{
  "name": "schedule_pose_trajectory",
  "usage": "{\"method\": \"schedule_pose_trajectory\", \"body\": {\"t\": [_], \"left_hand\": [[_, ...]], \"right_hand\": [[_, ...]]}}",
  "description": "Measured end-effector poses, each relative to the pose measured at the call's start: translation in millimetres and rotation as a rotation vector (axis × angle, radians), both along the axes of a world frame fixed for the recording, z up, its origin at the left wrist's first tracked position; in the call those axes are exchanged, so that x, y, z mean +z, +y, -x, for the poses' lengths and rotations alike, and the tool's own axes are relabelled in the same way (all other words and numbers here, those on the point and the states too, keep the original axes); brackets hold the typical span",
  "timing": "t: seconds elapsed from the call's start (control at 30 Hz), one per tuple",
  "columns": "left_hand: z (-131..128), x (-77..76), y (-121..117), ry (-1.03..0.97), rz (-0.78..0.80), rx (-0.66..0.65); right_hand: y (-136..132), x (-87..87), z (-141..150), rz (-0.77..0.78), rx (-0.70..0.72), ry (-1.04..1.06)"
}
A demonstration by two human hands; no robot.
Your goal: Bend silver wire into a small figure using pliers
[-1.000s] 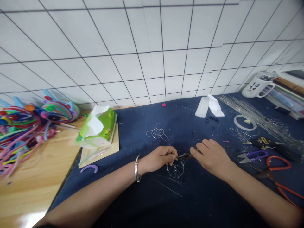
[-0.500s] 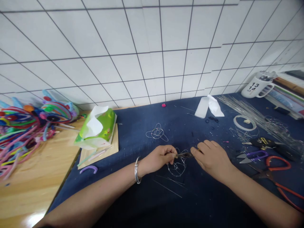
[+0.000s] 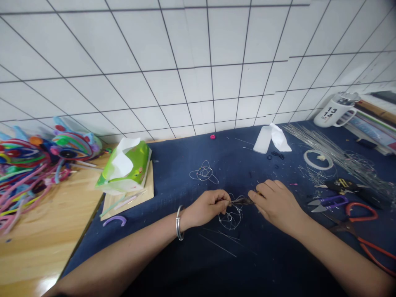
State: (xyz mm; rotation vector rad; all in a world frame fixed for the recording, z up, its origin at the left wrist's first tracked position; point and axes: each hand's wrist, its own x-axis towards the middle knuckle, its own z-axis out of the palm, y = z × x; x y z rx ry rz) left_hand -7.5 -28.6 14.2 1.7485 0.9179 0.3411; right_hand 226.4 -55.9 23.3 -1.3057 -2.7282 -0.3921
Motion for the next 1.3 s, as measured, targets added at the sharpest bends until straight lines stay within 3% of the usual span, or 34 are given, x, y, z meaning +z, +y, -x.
{"method": "schedule_pose_trajectory", "body": {"t": [0.4, 0.97, 1.3], "left_hand": [[-1.5, 1.1, -0.7, 0.03, -0.037, 0.002], [-0.2, -2.9, -0.2, -0.092, 0.154, 0.071], [-0.1, -2.2, 1.2, -0.179, 0.215, 0.094]], "right_hand": [[-1.5, -1.5, -0.8, -0.06, 0.024, -0.06], [-2.9, -7.8, 2.2, -0.043, -0.016, -0.043], [-7.1, -8.4, 6.4, 0.045, -0.07, 0.118]]}}
